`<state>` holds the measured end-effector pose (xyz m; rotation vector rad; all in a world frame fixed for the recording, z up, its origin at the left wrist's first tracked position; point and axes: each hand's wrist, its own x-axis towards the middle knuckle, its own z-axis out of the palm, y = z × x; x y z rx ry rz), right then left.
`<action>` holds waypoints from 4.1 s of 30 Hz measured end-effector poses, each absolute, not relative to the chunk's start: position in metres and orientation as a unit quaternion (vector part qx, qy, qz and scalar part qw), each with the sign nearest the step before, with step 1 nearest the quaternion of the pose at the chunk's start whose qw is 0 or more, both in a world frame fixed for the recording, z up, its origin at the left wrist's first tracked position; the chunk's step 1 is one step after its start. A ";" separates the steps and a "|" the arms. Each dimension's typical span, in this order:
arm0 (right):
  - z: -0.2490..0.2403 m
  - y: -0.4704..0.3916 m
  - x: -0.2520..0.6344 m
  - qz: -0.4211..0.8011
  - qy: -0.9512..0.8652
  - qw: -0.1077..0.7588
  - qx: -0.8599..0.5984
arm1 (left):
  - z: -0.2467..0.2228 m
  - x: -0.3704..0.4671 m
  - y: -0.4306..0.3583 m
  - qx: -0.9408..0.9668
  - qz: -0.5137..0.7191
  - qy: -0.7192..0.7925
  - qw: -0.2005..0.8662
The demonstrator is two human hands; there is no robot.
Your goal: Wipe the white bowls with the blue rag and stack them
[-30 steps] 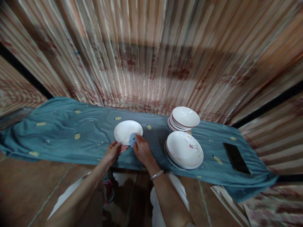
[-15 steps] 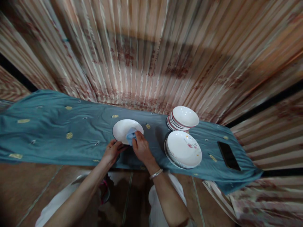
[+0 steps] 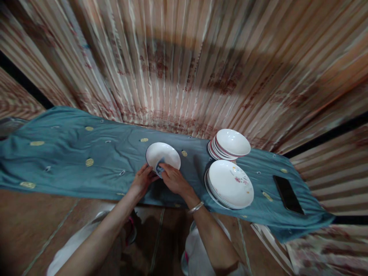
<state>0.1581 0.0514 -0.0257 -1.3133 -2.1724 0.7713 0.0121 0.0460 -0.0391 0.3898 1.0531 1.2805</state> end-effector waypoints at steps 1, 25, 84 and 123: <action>-0.025 0.051 0.159 0.304 -0.793 0.245 -0.468 | -0.038 0.012 0.046 0.174 0.567 0.464 0.658; -0.057 0.117 0.152 0.141 -0.835 0.226 -0.481 | -0.037 0.016 0.033 0.315 0.530 0.508 0.601; -0.054 0.097 0.160 0.089 -0.822 0.169 -0.536 | -0.041 0.020 0.043 0.293 0.519 0.553 0.582; -0.030 0.042 0.161 0.264 -0.845 0.255 -0.390 | -0.050 0.019 0.042 0.333 0.530 0.549 0.554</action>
